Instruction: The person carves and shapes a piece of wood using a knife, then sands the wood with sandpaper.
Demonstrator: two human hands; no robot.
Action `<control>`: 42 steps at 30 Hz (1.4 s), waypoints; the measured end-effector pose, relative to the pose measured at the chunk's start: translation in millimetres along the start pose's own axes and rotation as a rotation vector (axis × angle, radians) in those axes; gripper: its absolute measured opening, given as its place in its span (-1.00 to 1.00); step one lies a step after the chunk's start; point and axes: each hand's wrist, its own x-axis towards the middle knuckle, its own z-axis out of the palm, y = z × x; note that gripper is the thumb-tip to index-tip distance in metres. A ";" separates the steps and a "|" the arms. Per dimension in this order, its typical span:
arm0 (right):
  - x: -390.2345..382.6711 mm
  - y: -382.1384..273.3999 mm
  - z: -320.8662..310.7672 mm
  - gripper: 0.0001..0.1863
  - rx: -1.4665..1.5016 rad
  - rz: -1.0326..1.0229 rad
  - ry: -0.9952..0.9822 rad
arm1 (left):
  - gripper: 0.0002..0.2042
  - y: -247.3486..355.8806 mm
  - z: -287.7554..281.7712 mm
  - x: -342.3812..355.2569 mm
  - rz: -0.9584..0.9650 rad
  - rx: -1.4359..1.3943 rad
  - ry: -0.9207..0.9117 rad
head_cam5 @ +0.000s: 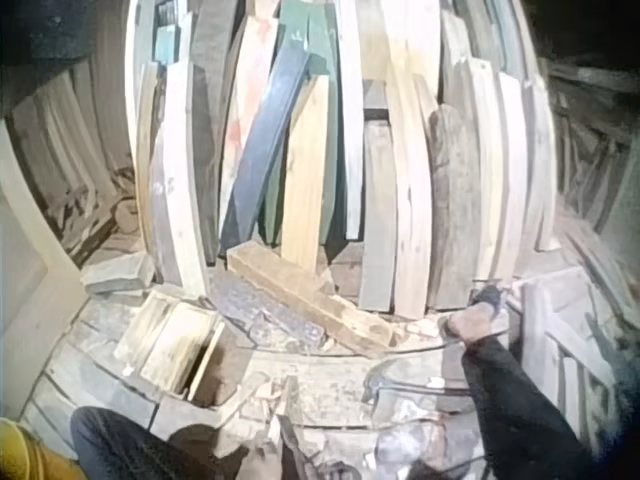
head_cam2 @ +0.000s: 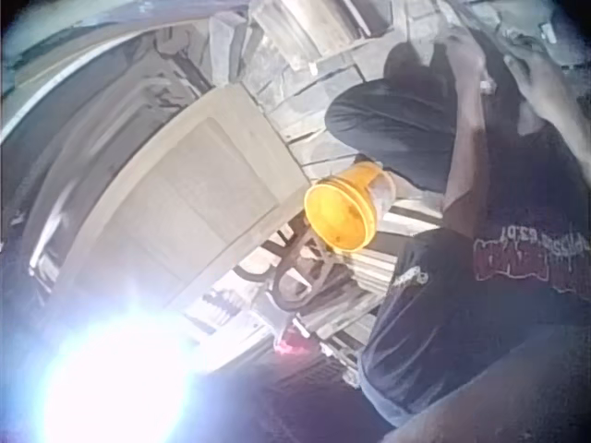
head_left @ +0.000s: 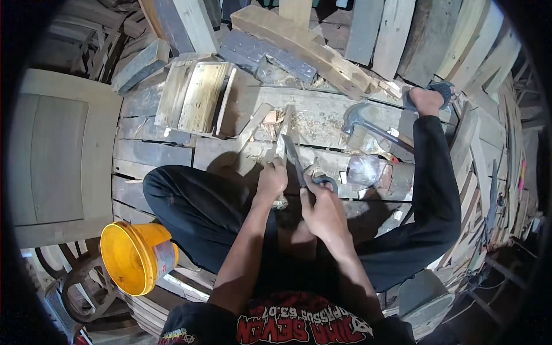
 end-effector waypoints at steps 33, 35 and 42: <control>8.8 -13.8 16.5 -0.55 -0.081 0.119 -0.059 | -0.31 -18.7 20.9 13.4 0.092 0.062 0.187; 5.0 -18.6 26.3 -0.54 -0.134 0.144 -0.028 | -0.30 -20.5 25.0 16.3 0.103 0.105 0.123; 45.3 -4.9 42.4 -0.53 -0.066 0.162 0.042 | -0.28 -6.2 12.8 5.0 0.070 0.138 0.067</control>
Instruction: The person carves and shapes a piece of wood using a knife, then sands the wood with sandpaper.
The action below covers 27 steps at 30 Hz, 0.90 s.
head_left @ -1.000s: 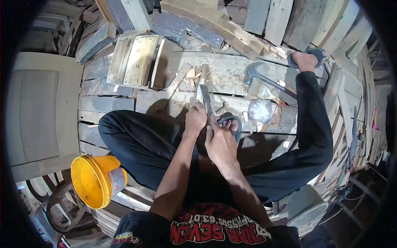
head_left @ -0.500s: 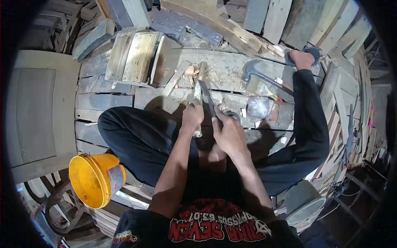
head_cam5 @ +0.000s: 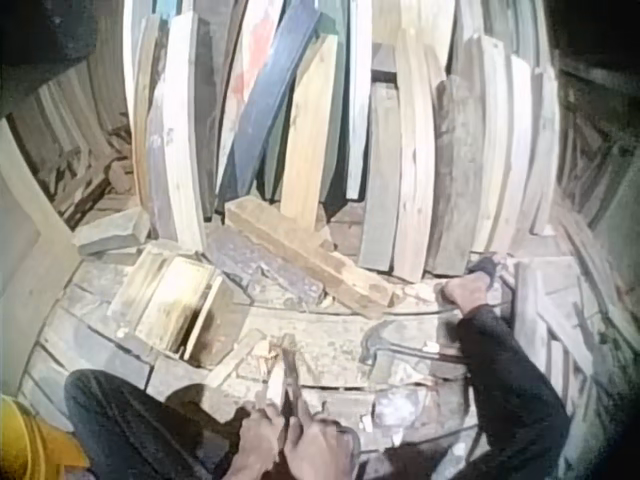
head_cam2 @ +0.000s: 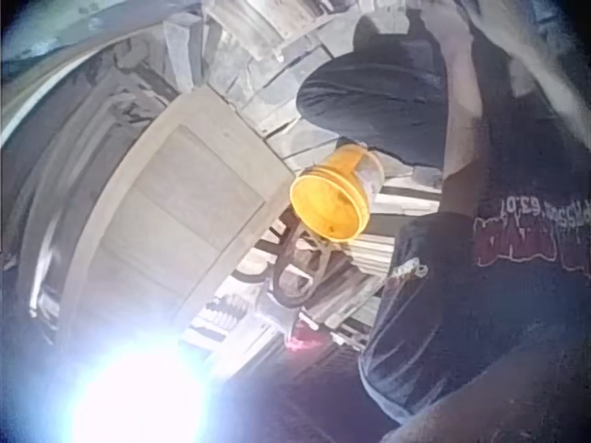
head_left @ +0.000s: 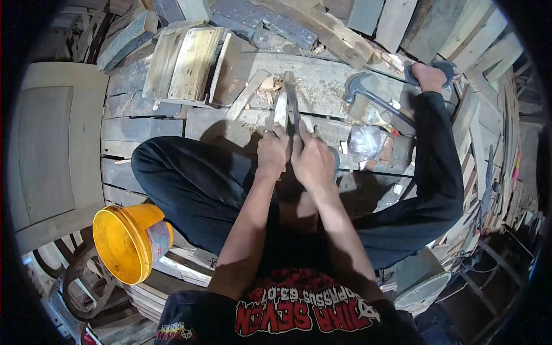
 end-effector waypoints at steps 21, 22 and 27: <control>-10.3 1.0 -18.8 -0.58 0.041 -0.026 -0.051 | -0.59 -58.8 25.5 18.7 0.416 0.279 0.199; -9.4 13.8 -12.1 -0.58 -0.007 -0.012 -0.030 | -0.49 -1.6 13.0 -6.6 0.068 0.055 0.143; -12.4 3.9 -0.5 -0.54 -0.081 -0.033 0.014 | -0.35 -1.3 7.7 -4.9 0.036 0.052 0.153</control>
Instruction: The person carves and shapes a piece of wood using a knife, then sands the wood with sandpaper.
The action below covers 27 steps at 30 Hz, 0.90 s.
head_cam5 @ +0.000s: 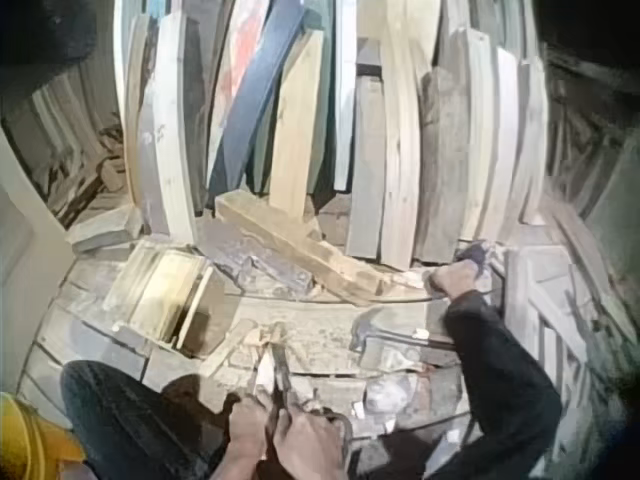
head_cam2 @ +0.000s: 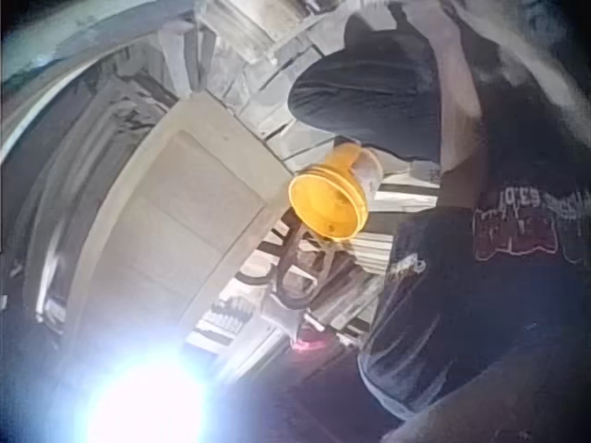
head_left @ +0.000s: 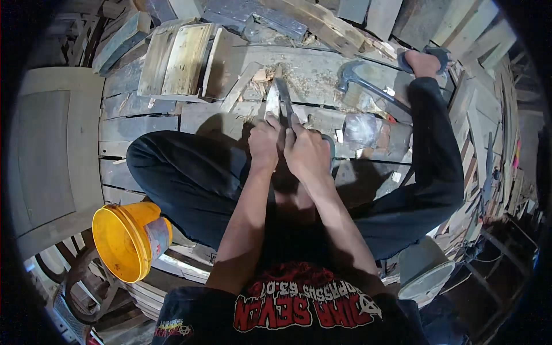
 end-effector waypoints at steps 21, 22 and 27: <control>13.0 13.6 -1.5 -0.58 0.113 0.019 -0.031 | -0.37 5.6 -0.6 3.3 0.000 0.020 0.027; 6.2 14.6 3.1 -0.58 0.113 0.012 -0.042 | -0.39 2.3 -1.6 7.3 -0.010 0.047 0.044; 8.2 -1.7 12.8 -0.54 0.118 -0.073 -0.021 | -0.48 -46.7 8.6 15.1 0.319 0.300 0.092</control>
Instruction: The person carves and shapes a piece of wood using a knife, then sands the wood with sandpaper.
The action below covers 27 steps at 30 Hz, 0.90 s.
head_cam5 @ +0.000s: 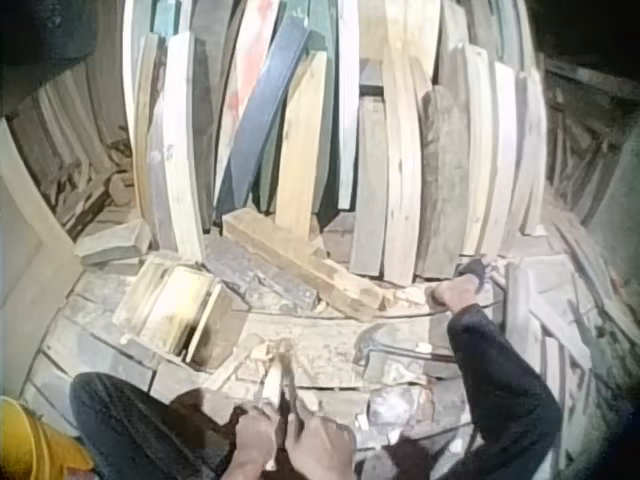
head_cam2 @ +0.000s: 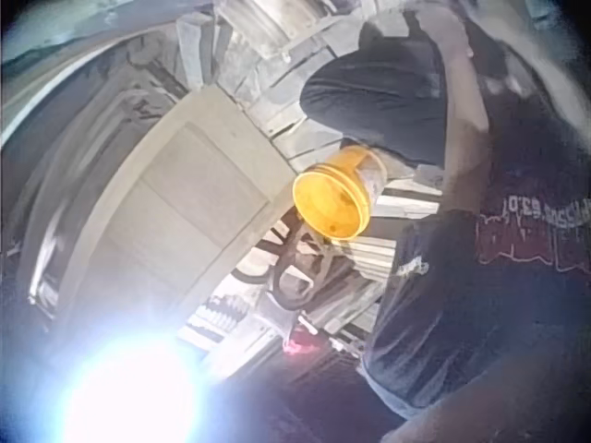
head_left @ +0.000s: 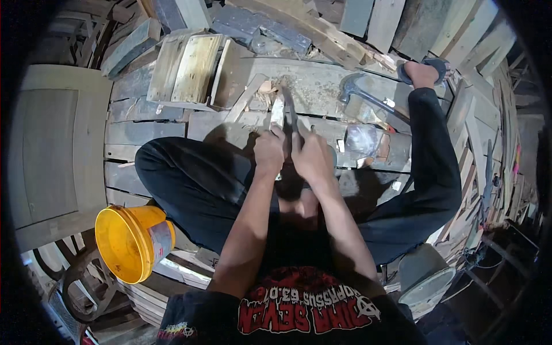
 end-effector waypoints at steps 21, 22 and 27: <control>-20.4 3.1 -51.9 -0.54 0.031 0.121 -0.136 | -0.42 35.8 -20.8 4.9 -0.294 -0.328 -0.111; -20.1 4.4 -49.1 -0.54 0.030 0.061 -0.110 | -0.41 29.1 -14.3 5.8 -0.249 -0.287 -0.100; 33.5 15.3 -18.5 -0.54 0.037 0.041 0.033 | -0.39 37.0 -9.4 8.0 -0.194 -0.281 -0.102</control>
